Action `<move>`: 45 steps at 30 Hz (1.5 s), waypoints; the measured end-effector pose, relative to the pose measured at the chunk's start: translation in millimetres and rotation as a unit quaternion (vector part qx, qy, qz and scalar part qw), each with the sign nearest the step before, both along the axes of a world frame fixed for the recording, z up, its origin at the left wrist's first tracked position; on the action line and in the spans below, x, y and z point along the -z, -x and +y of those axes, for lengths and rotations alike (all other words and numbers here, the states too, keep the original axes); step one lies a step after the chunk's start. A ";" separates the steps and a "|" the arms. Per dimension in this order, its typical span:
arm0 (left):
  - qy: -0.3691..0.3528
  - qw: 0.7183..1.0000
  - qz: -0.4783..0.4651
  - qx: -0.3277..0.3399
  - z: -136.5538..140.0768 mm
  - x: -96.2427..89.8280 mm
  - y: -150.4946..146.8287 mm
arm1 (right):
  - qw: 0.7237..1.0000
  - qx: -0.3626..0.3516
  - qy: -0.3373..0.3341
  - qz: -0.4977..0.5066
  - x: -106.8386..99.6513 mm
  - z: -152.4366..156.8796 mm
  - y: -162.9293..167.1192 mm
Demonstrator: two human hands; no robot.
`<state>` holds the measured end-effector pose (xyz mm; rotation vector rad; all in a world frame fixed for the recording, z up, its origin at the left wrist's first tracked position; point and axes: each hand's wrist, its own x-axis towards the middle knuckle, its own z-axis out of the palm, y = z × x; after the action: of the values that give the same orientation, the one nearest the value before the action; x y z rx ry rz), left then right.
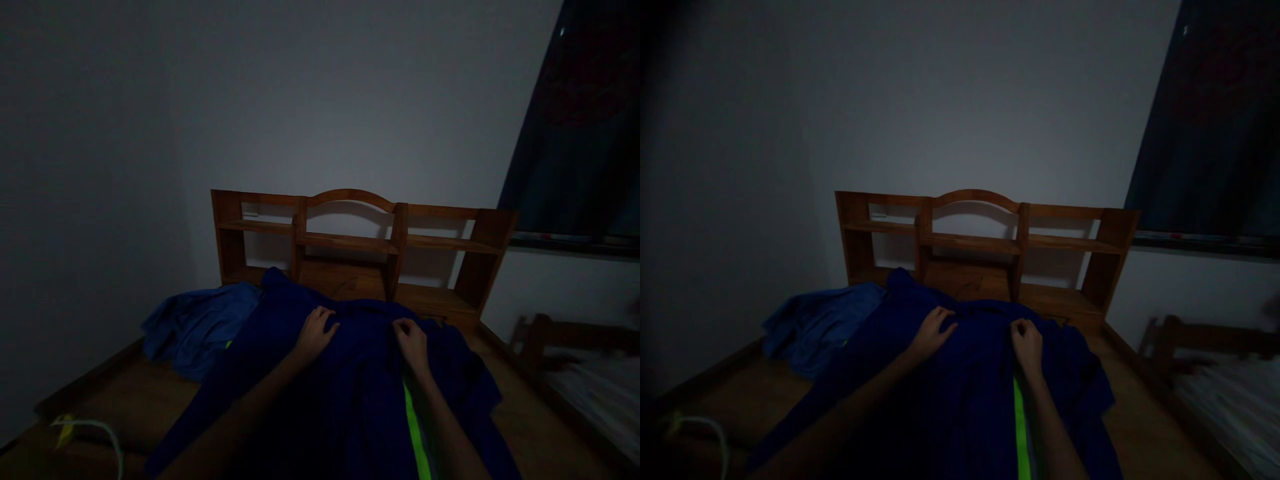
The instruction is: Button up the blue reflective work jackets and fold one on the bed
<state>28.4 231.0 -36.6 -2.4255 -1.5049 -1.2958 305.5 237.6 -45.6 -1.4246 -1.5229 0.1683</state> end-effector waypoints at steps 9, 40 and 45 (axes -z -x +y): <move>0.183 0.977 -0.107 -0.015 16.4 32.8 14.2 | 0.981 0.046 -0.111 -0.151 -22.4 -21.9 27.2; 0.271 0.928 -0.214 0.138 20.0 36.9 22.3 | 0.945 -0.307 0.113 -0.019 12.9 5.8 103.3; 0.252 0.939 -0.195 0.127 17.8 33.2 20.7 | 0.937 -0.325 0.129 0.012 15.2 8.3 102.6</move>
<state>7.7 248.9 -69.8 -2.8820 -1.8618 -1.7040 202.9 245.9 -60.7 -1.0510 -1.9589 0.8094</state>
